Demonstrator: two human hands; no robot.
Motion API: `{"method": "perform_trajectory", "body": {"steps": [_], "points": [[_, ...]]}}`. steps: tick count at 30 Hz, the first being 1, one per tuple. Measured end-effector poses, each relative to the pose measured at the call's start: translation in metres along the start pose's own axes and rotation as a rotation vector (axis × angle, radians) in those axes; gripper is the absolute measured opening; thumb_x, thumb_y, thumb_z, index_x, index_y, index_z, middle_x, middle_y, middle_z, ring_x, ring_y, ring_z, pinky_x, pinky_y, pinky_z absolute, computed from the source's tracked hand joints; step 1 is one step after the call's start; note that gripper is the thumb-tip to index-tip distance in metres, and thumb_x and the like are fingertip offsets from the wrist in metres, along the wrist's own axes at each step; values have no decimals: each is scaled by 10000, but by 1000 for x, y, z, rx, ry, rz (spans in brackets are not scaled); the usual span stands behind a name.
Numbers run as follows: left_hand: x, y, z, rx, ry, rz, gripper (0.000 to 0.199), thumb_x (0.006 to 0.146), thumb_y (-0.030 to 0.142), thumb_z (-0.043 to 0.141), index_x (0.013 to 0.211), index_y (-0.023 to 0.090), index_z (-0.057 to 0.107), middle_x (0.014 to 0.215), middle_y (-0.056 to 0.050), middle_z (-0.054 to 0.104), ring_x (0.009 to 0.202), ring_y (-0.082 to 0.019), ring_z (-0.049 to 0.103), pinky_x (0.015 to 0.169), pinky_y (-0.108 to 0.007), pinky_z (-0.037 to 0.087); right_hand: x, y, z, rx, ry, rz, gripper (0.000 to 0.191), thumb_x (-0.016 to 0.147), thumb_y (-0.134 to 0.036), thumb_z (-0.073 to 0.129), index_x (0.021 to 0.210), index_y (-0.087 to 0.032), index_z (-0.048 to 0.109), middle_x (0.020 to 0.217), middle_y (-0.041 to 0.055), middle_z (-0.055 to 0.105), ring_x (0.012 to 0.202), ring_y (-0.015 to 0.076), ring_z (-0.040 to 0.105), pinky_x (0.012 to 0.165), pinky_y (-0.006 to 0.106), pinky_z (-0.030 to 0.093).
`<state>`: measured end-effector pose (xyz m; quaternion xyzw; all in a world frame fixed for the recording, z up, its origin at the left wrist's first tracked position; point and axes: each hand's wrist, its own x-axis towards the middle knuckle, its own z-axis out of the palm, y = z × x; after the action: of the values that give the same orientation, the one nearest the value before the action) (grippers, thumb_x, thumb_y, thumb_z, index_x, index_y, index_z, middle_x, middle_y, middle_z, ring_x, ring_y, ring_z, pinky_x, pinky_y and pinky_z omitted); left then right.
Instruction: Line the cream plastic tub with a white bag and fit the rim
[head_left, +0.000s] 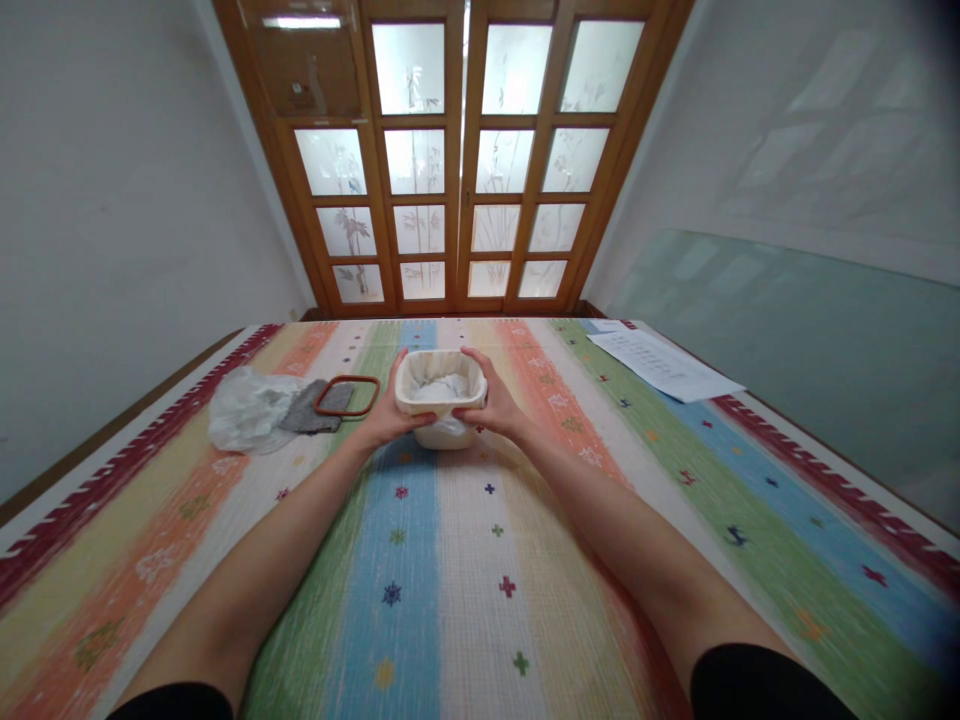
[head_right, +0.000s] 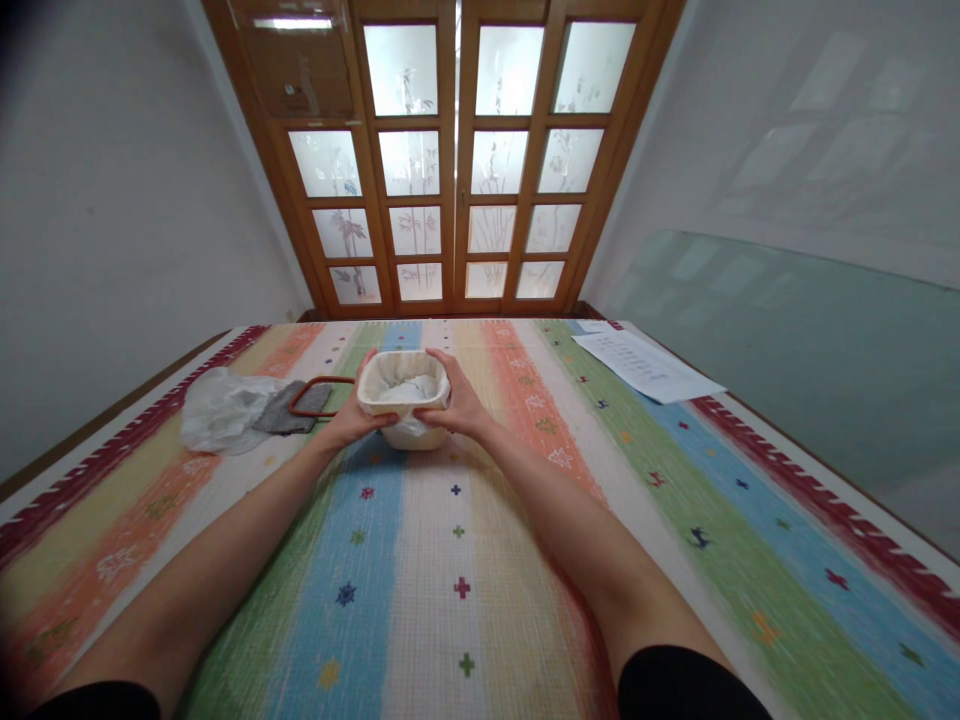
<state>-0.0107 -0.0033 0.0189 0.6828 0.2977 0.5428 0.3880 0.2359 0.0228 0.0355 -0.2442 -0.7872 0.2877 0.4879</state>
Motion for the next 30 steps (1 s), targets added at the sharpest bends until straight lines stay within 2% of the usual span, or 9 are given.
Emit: {"method": "perform_trajectory", "body": {"steps": [5, 11, 14, 17, 21, 23, 26, 30], "points": [[2, 9, 1, 4, -9, 4, 1374, 622, 422, 969, 1674, 239, 104, 1716, -164, 222, 1569, -359, 283, 1313, -506, 188, 0, 0, 6, 8, 77, 9, 1018, 603, -598, 864, 1456, -271, 416, 1434, 111, 489, 1325, 364, 513, 1180, 566, 400], [1, 12, 0, 63, -16, 29, 1354, 632, 391, 965, 1671, 222, 113, 1692, -173, 259, 1546, -363, 318, 1310, -507, 201, -2, 3, 7, -60, 51, -12, 971, 619, -549, 849, 1453, -285, 426, 1418, 110, 504, 1307, 376, 525, 1168, 571, 408], [0, 8, -3, 77, -27, 42, 1374, 630, 390, 965, 1672, 225, 83, 1686, -185, 271, 1534, -370, 338, 1299, -542, 212, -1, 5, 5, -85, 41, -43, 1016, 613, -557, 861, 1485, -276, 421, 1440, 120, 504, 1330, 381, 519, 1177, 579, 402], [0, 4, -4, 104, -4, 57, 1375, 629, 393, 966, 1671, 232, 83, 1700, -193, 234, 1536, -377, 331, 1292, -560, 212, 2, 6, 0, -71, -23, -19, 1112, 653, -596, 858, 1583, -277, 338, 1546, 130, 453, 1416, 383, 473, 1221, 581, 356], [0, 0, -3, 119, 67, 49, 1390, 597, 389, 983, 1668, 223, 113, 1689, -198, 253, 1540, -374, 329, 1300, -524, 206, 6, 10, -11, -55, -139, 52, 1253, 695, -636, 857, 1675, -291, 158, 1706, 122, 272, 1562, 363, 308, 1293, 566, 222], [-1, 0, -1, 114, 114, 41, 1400, 603, 394, 981, 1670, 225, 90, 1679, -196, 276, 1540, -365, 336, 1297, -511, 217, 6, 12, -16, -16, -160, 67, 1298, 697, -679, 845, 1686, -297, 96, 1733, 125, 211, 1590, 356, 253, 1298, 565, 193], [-1, 0, 3, 130, 195, 40, 1401, 638, 412, 964, 1672, 235, 36, 1664, -186, 312, 1532, -336, 360, 1296, -473, 229, 3, 14, -13, 84, -129, 83, 1341, 696, -762, 799, 1688, -302, 22, 1718, 158, 254, 1580, 348, 289, 1275, 581, 241], [-2, -1, 11, 157, 268, 33, 1427, 629, 431, 967, 1672, 248, 11, 1643, -165, 362, 1528, -319, 372, 1292, -442, 250, -1, 11, 12, 64, 52, 116, 1374, 679, -778, 801, 1690, -262, 26, 1703, 193, 281, 1581, 345, 289, 1278, 567, 248]]}}
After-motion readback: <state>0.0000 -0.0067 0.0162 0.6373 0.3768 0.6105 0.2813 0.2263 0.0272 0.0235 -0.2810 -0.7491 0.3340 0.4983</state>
